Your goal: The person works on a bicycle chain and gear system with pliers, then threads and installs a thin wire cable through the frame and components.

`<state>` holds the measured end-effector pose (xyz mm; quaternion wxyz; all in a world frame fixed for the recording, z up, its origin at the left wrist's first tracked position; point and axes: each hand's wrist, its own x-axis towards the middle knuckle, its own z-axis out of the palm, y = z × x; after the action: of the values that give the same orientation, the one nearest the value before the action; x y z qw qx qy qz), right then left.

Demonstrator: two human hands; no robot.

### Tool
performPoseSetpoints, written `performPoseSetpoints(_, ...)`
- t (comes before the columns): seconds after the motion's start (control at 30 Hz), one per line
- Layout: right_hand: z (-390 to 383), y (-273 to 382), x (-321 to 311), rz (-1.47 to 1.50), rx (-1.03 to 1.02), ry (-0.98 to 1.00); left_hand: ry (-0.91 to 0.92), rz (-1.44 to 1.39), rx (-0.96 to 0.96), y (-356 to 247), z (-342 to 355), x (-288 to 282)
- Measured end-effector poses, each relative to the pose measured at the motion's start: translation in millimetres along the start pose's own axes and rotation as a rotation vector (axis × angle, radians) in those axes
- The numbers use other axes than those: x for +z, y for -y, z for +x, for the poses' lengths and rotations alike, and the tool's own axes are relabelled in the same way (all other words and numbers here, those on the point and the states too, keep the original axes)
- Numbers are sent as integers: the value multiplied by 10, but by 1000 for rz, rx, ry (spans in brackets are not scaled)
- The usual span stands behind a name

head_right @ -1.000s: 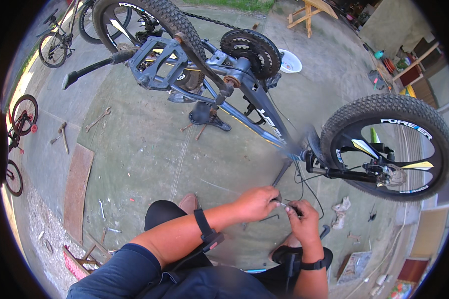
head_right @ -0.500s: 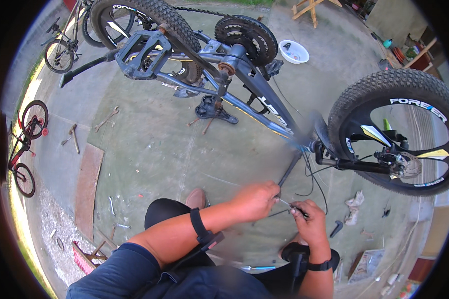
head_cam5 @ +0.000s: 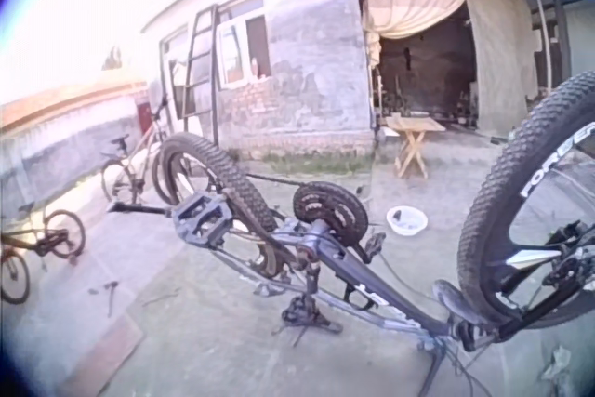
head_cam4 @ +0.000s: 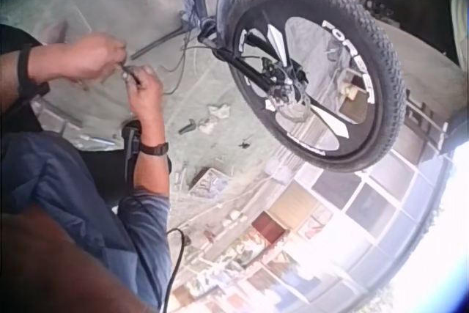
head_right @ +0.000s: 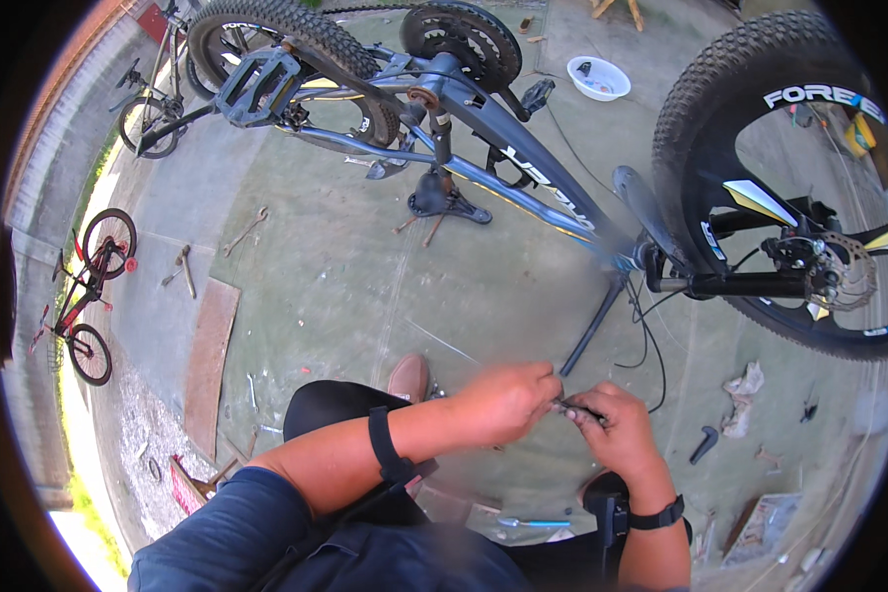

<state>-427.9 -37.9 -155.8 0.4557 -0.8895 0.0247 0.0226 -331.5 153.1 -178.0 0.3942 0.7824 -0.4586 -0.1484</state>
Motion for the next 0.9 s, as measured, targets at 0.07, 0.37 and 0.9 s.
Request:
performPoseSetpoints(0.07,-18,-4,-89,-52,-23,-1,-9,-5,1,-21,7,-28)
performPoseSetpoints(0.37,-130,-159,-97,-55,-6,-114,62,127,-47,31,56,-33)
performPoseSetpoints(0.9,-75,-199,-36,-2,20,-260,5,46,-91,122,210,-64)
